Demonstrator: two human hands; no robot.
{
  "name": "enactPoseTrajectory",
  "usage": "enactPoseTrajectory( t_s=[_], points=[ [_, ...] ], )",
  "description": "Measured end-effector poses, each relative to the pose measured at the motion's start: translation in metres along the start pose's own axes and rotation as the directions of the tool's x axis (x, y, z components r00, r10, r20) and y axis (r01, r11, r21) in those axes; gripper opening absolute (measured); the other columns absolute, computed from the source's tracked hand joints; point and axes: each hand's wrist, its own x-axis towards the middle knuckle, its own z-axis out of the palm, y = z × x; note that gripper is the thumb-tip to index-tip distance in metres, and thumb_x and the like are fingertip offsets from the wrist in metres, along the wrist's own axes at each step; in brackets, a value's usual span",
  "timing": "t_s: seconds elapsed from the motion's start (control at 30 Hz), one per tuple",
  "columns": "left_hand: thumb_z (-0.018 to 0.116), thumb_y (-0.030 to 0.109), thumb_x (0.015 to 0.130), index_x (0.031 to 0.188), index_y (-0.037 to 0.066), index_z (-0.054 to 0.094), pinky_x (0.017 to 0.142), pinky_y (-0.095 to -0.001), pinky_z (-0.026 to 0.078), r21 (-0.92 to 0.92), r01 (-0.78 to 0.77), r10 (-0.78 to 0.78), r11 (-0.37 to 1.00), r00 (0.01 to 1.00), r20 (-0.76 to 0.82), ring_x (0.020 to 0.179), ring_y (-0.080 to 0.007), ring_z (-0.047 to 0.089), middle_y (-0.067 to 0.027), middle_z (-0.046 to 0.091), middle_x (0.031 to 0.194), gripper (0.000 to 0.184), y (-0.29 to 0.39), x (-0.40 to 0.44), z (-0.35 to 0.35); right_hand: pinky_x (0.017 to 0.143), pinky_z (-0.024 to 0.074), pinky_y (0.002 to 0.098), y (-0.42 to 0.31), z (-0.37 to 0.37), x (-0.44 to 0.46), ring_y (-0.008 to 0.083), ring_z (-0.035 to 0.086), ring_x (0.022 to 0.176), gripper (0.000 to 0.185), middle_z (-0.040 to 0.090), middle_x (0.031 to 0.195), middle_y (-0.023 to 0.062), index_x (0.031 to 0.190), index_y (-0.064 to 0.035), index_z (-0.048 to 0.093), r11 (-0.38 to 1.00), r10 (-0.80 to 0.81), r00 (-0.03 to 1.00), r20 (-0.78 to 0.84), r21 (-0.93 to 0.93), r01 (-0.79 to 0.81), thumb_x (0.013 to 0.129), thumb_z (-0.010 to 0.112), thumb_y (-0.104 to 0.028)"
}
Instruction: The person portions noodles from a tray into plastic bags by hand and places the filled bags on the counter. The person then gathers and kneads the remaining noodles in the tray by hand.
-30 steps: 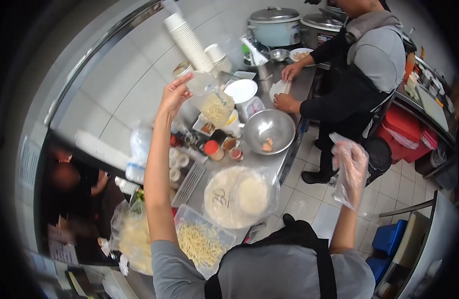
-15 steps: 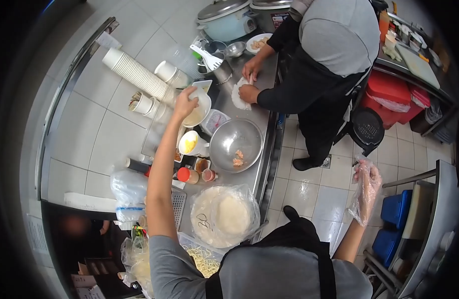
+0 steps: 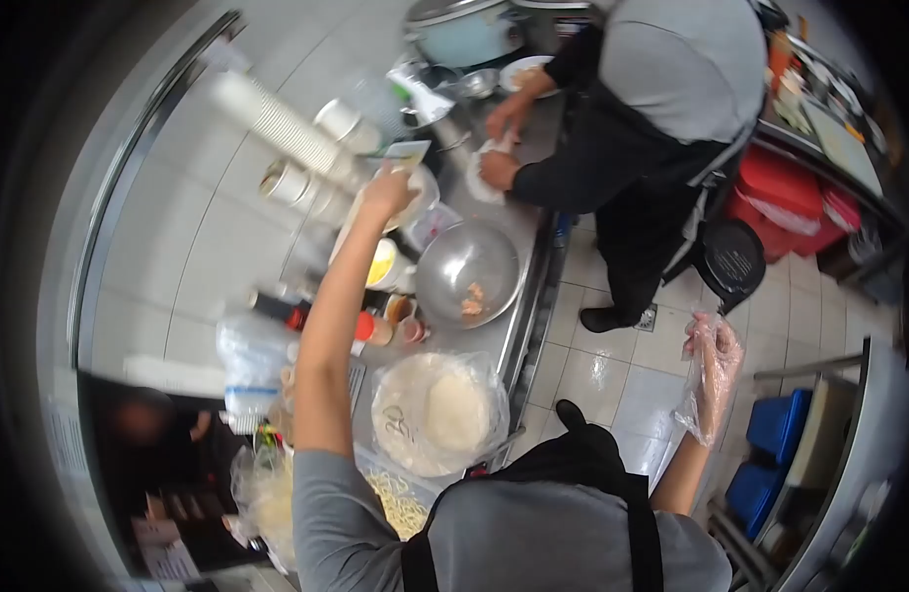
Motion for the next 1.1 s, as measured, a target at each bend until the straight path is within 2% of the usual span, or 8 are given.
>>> enactPoseTrajectory(
  t_s=[0.1,0.2,0.4,0.57,0.63,0.8,0.97,1.1],
  points=[
    [0.084,0.007,0.051,0.125,0.005,0.053,0.092,-0.0394,0.046,-0.351,0.057,-0.112,0.935,0.984,-0.137,0.106,-0.0343,0.058,-0.0201,0.062,0.111,0.080,-0.055,-0.004,-0.007,0.055,0.0416,0.0212,-0.007,0.030,-0.004,0.0088,0.053,0.062,0.028,0.060,0.079,0.0050,0.102,0.0035,0.062,1.000,0.025,0.980,0.196,0.010,-0.027,0.084,0.065,-0.018],
    [0.059,-0.008,0.069,0.132,0.002,0.046,0.062,-0.0308,0.056,-0.439,0.064,-0.147,0.896,0.976,-0.159,0.066,-0.0196,0.068,-0.0163,0.068,0.090,0.065,-0.090,-0.068,-0.067,0.061,0.0469,0.0232,-0.014,0.078,-0.016,0.0109,0.057,0.070,0.037,0.062,0.086,0.0067,0.107,0.0024,0.061,0.988,0.152,0.862,0.483,-0.082,-0.128,0.080,0.069,-0.021],
    [0.054,-0.003,0.083,0.134,-0.005,0.040,0.072,-0.0285,0.056,-0.899,-0.061,-0.212,0.433,0.963,-0.167,0.080,-0.0240,0.069,-0.0190,0.059,0.112,0.053,-0.112,-0.276,-0.152,0.068,0.0509,0.0284,0.003,0.212,-0.099,0.0140,0.061,0.079,0.049,0.064,0.094,0.0081,0.114,-0.0027,0.062,0.995,0.086,0.169,0.982,-0.092,0.028,0.073,0.076,-0.026],
    [0.061,0.011,0.084,0.130,0.000,0.049,0.074,-0.0261,0.054,-0.897,-0.060,-0.308,0.438,0.927,-0.212,0.104,-0.0136,0.056,-0.0077,0.049,0.133,0.049,-0.094,-0.453,-0.155,0.076,0.0491,0.0300,0.032,0.288,-0.231,0.0182,0.061,0.086,0.045,0.064,0.096,0.0093,0.114,-0.0044,0.062,0.966,0.165,-0.364,0.917,-0.075,0.248,0.075,0.074,-0.023],
    [0.063,0.009,0.081,0.130,-0.001,0.048,0.071,-0.0251,0.053,-0.925,-0.091,-0.350,0.370,0.908,-0.229,0.102,-0.0140,0.056,-0.0087,0.048,0.134,0.053,-0.089,-0.514,-0.142,0.078,0.0494,0.0333,0.077,0.306,-0.278,0.0246,0.062,0.091,0.044,0.064,0.099,0.0139,0.115,-0.0020,0.060,0.917,-0.010,-0.549,0.836,0.227,0.329,0.079,0.070,-0.026],
    [0.066,0.002,0.074,0.136,-0.001,0.041,0.069,-0.0233,0.052,-0.963,0.032,-0.550,0.269,0.826,-0.126,0.108,-0.0131,0.053,-0.0106,0.046,0.136,0.066,-0.089,-0.650,-0.092,0.086,0.0465,0.0391,0.144,0.285,-0.388,0.0344,0.059,0.100,0.043,0.062,0.101,0.0212,0.112,0.0026,0.058,0.567,0.074,-0.286,0.955,0.195,0.800,0.082,0.063,-0.027],
    [0.061,-0.008,0.075,0.143,0.000,0.027,0.069,-0.0240,0.052,-0.965,0.239,-0.652,0.110,0.750,0.111,0.084,-0.0120,0.064,-0.0170,0.039,0.141,0.076,-0.087,-0.728,-0.025,0.086,0.0462,0.0398,0.238,0.298,-0.419,0.0339,0.060,0.096,0.035,0.064,0.095,0.0187,0.103,0.0010,0.062,0.633,-0.052,-0.516,0.855,0.428,0.645,0.076,0.066,-0.022],
    [0.059,-0.009,0.076,0.144,0.000,0.024,0.065,-0.0220,0.050,-0.910,0.333,-0.681,0.247,0.728,0.082,0.074,-0.0111,0.065,-0.0212,0.031,0.145,0.077,-0.096,-0.765,0.022,0.082,0.0479,0.0364,0.157,0.339,-0.398,0.0264,0.062,0.091,0.026,0.065,0.088,0.0131,0.094,0.0002,0.065,0.825,-0.073,-0.590,0.804,0.382,0.417,0.072,0.069,-0.014]
  ],
)
